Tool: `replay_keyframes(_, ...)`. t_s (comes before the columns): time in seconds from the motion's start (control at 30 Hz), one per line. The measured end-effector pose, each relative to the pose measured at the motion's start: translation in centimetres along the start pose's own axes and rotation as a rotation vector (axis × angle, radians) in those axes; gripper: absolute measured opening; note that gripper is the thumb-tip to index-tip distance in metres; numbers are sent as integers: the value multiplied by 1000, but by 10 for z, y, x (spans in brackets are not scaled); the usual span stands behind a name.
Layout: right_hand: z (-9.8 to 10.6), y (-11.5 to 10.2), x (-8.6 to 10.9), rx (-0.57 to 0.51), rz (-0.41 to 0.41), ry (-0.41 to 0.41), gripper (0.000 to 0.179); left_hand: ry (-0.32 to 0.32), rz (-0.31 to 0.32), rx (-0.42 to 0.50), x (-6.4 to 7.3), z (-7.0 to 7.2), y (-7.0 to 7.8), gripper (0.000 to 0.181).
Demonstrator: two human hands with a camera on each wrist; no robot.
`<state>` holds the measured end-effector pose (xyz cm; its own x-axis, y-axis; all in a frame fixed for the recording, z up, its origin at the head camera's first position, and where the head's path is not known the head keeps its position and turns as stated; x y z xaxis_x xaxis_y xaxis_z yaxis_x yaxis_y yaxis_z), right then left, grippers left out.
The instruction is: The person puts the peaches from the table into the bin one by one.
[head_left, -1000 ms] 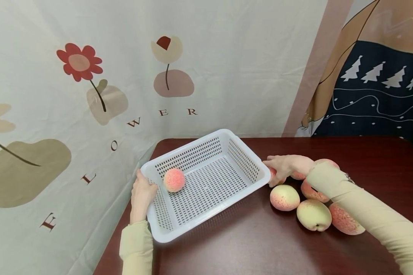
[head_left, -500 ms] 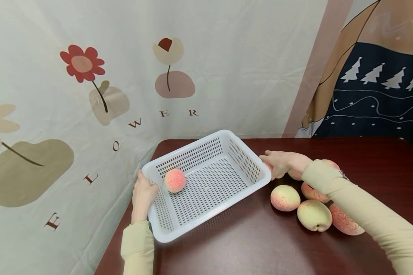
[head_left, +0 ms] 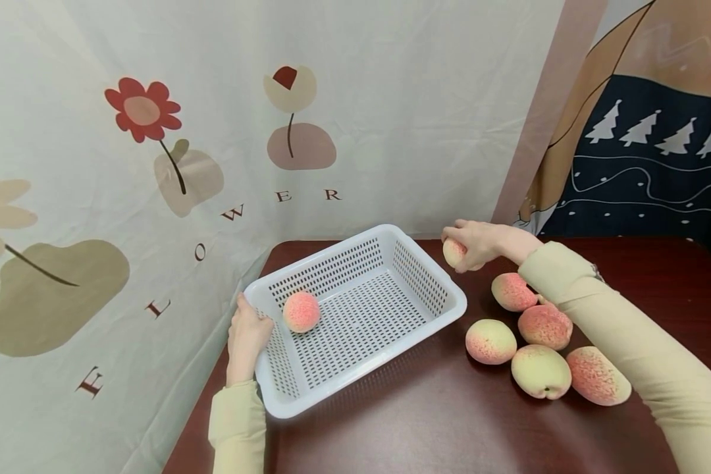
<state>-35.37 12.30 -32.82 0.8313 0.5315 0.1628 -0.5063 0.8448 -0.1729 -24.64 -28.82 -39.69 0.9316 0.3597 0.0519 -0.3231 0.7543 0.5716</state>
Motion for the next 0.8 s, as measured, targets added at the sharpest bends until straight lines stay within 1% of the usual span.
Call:
replay_keyframes(0.13, 14, -13, -7, 6, 27, 21, 55, 4, -6, -3, 0, 0, 0, 82)
replay_keyframes(0.3, 19, -38, -21, 5, 86, 43, 54, -21, -3, -3, 0, -1, 1, 83)
replay_keyframes(0.5, 8, -78, -46, -12, 154, 57, 57, -16, 5, 10, 1, 0, -1, 84)
replay_keyframes(0.8, -21, -138, -85, -11, 205, 38, 62, -15, 8, 10, -1, 0, 0, 83)
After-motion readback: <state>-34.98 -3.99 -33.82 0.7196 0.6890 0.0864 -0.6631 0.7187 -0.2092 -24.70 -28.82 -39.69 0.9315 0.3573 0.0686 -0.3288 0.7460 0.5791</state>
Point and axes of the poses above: each hand's wrist, its own x-axis away from the middle knuckle, its own z-axis out of the back of the hand, y = z × x, the point moved 7 cm from there along -x, towards the middle knuckle, and after that the axes turned 2 degrees about -z, right-handed, at the moved point
